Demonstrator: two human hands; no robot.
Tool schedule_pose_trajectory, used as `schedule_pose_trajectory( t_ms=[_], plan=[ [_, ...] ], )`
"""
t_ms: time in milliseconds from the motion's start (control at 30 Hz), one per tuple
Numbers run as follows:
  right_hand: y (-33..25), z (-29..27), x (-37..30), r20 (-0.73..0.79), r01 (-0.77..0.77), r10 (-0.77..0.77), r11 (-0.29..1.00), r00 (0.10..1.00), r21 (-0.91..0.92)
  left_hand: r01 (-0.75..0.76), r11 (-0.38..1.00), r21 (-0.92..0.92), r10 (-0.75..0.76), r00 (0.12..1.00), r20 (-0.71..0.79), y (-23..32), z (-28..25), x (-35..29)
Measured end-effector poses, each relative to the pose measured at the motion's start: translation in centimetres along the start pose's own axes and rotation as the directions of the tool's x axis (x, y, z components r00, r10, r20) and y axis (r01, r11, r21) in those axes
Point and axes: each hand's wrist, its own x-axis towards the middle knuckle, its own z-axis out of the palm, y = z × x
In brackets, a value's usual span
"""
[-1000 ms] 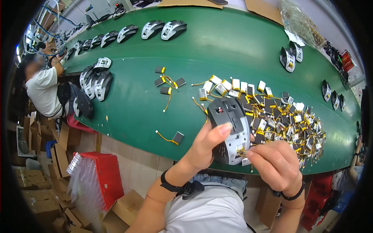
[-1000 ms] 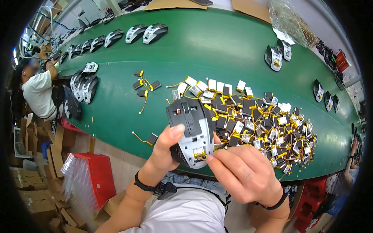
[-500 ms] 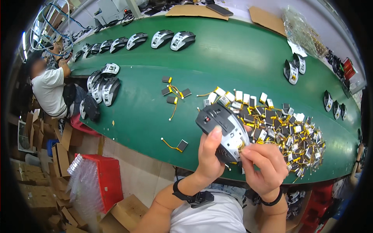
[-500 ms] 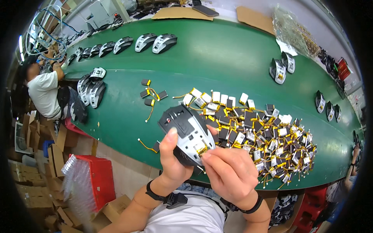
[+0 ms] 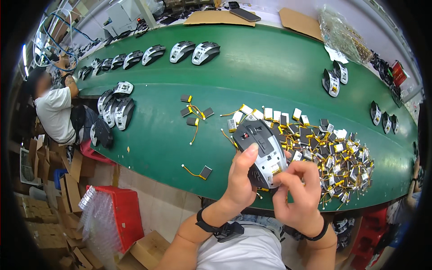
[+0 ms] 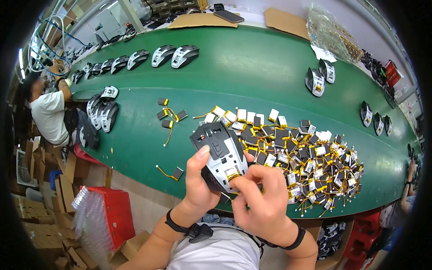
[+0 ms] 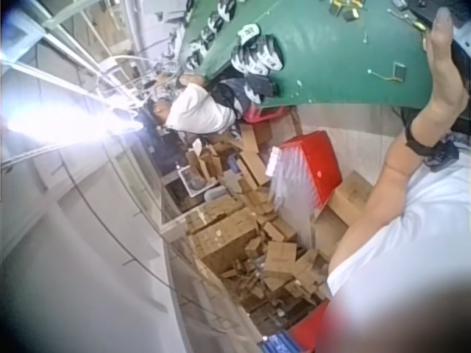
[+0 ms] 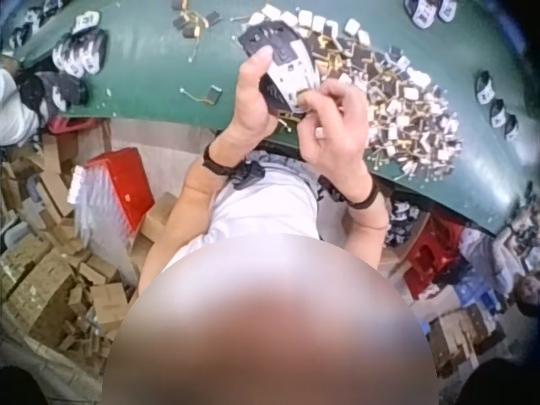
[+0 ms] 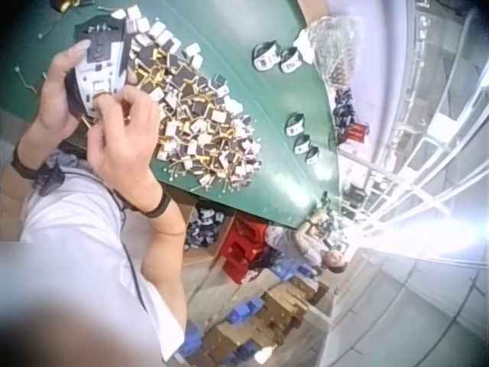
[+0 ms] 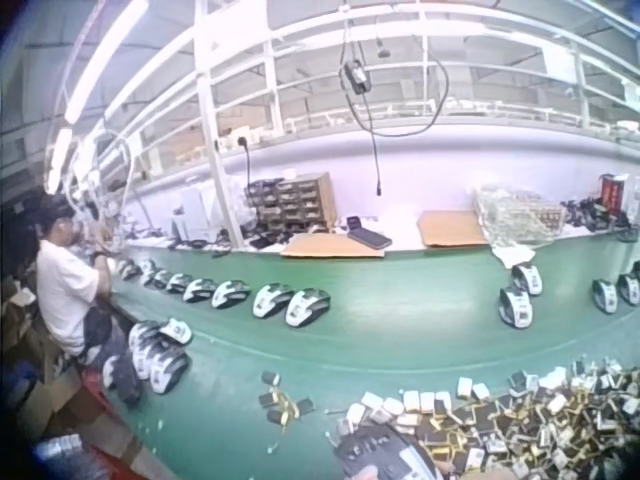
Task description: The person assembles small electronic devices by inserting battery packs into the bottom of each unit. They pick up a device, insert a battery, and place the completed unit on the table, repeating this process for multiple items.
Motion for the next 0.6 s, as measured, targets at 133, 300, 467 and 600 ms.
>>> schedule_pose_trajectory(
  t_ms=[133, 300, 467, 600],
  plan=[
    [0.9, -2.4, 0.7, 0.145, -0.233, 0.188, 0.866, 0.971, 0.443, 0.105, 0.994, -0.004, -0.104, 0.99, 0.09, 1.5, -1.5, 1.0],
    [4.0, -5.5, -1.8, 0.065, -0.252, 0.243, 0.935, 0.968, 0.251, 0.133, 0.972, 0.193, -0.156, 0.982, 0.108, 5.0, -1.7, 3.4],
    [6.8, -10.4, -1.5, 0.099, -0.266, 0.255, 0.956, 0.962, 0.121, 0.089, 0.805, 0.587, -0.148, 0.988, 0.052, 6.5, -0.3, 14.7],
    [12.0, -12.2, 0.8, 0.126, -0.336, 0.323, 0.936, 0.938, 0.104, 0.134, 0.688, 0.713, -0.224, 0.974, 0.033, 3.5, -1.1, 24.9]
  ],
)
